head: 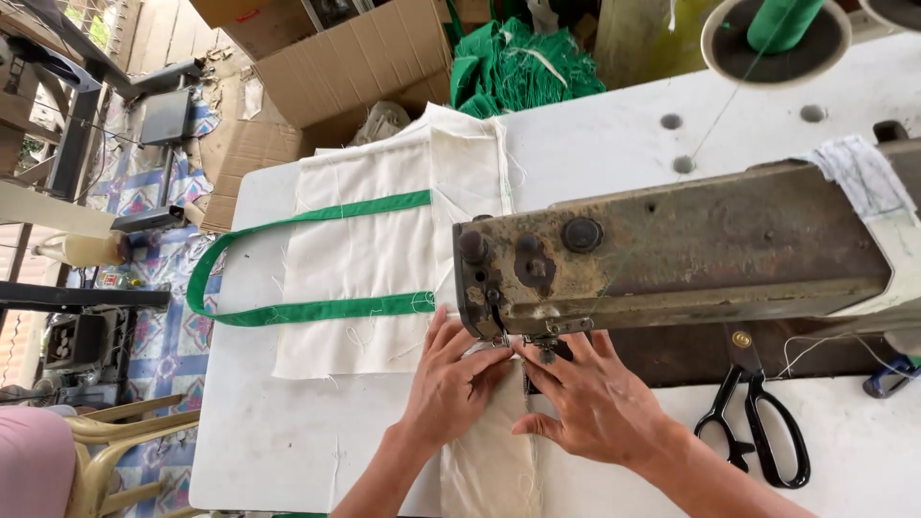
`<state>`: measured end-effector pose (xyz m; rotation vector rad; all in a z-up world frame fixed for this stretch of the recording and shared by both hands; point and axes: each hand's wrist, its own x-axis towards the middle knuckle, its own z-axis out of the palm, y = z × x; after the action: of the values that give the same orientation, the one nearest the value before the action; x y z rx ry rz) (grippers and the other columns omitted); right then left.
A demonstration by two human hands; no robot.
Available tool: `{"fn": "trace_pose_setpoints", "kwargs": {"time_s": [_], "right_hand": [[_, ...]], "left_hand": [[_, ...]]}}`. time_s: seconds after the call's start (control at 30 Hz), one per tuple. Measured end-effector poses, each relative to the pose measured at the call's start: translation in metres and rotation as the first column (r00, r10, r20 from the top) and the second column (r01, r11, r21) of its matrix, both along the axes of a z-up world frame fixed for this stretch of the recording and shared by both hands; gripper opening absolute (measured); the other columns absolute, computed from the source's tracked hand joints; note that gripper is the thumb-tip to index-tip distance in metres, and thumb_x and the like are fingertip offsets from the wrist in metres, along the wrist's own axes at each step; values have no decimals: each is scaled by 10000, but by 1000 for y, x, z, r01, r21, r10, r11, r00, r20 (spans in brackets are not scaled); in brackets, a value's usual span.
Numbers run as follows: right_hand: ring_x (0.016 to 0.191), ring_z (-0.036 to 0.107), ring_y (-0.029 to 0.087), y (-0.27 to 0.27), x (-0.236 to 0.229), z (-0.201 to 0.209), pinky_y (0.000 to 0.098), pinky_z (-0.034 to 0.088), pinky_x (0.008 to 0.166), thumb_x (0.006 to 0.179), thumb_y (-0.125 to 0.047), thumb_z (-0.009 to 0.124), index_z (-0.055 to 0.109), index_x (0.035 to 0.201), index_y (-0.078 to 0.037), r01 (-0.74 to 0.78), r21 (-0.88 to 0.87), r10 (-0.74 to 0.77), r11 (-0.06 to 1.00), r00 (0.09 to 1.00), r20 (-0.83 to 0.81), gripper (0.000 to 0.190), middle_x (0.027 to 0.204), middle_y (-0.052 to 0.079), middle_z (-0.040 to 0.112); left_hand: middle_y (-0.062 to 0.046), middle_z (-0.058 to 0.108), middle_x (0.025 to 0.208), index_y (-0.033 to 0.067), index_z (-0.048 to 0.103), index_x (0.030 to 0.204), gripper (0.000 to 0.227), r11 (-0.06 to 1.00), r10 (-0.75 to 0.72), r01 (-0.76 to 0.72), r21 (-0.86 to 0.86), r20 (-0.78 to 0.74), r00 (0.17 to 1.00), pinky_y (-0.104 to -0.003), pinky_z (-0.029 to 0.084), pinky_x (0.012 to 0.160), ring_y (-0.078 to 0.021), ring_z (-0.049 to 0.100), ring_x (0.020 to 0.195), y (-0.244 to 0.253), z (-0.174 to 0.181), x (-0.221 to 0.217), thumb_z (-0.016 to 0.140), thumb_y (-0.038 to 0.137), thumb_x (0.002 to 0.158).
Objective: Sewing a white fabric bag with green straps using an industrial sewing machine and trimming the thread with scissors.
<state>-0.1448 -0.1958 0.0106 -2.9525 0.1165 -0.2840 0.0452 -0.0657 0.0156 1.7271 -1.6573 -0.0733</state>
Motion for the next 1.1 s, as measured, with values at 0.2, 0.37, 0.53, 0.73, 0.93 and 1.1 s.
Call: {"fn": "trace_pose_setpoints", "kwargs": {"time_s": [0.2, 0.37, 0.53, 0.73, 0.93, 1.1], "right_hand": [[937, 441, 323, 6, -1, -4, 511, 399, 789, 999, -741, 288, 510, 1467, -40, 33, 9, -33, 999, 999, -15, 871, 1501, -10, 476], [891, 472, 312, 4, 5, 1, 506, 408, 737, 998, -739, 296, 537, 1440, -52, 51, -35, -52, 998, 998, -31, 852, 1501, -31, 487], [1288, 485, 440, 9, 7, -31, 674, 343, 1052, 963, -738, 391, 671, 1262, -114, 96, -55, -91, 994, 992, 85, 746, 1249, 56, 642], [1212, 494, 345, 15, 9, -43, 600, 395, 1024, 939, -760, 419, 667, 1266, -179, 140, -65, -138, 988, 990, 35, 712, 1304, 43, 565], [1035, 516, 271, 17, 10, -43, 546, 419, 958, 932, -794, 403, 652, 1333, -206, 155, -40, -157, 987, 987, -27, 754, 1195, 23, 577], [1004, 553, 286, 17, 11, -37, 542, 457, 891, 926, -818, 377, 648, 1332, -234, 181, -21, -182, 983, 972, -149, 761, 1119, 42, 590]], "left_hand": [[-54, 685, 1249, 95, 729, 1210, 337, 983, -174, 168, 69, 106, 979, -639, 261, 1215, -305, 612, 1101, 8, 10, 16, 683, 194, 892], [-99, 655, 1263, 17, 719, 1207, 386, 964, -254, 251, 86, 29, 967, -688, 241, 1216, -348, 578, 1136, 7, 5, 27, 668, 175, 859], [-79, 714, 1092, 140, 788, 1108, 400, 979, -190, 184, 83, 78, 979, -597, 178, 1253, -310, 612, 1160, 12, -38, 30, 622, 367, 823], [-36, 694, 1279, 198, 750, 1220, 526, 979, -166, 167, 115, -13, 986, -583, 163, 1266, -293, 593, 1271, 19, -49, 41, 631, 431, 763], [-12, 694, 1296, 241, 745, 1229, 528, 977, -148, 144, 155, 13, 989, -587, 159, 1262, -286, 588, 1286, 21, -60, 45, 627, 414, 744], [-11, 689, 1322, 260, 731, 1260, 562, 975, -151, 147, 168, 13, 988, -598, 155, 1260, -292, 579, 1306, 20, -59, 46, 625, 412, 730]]}}
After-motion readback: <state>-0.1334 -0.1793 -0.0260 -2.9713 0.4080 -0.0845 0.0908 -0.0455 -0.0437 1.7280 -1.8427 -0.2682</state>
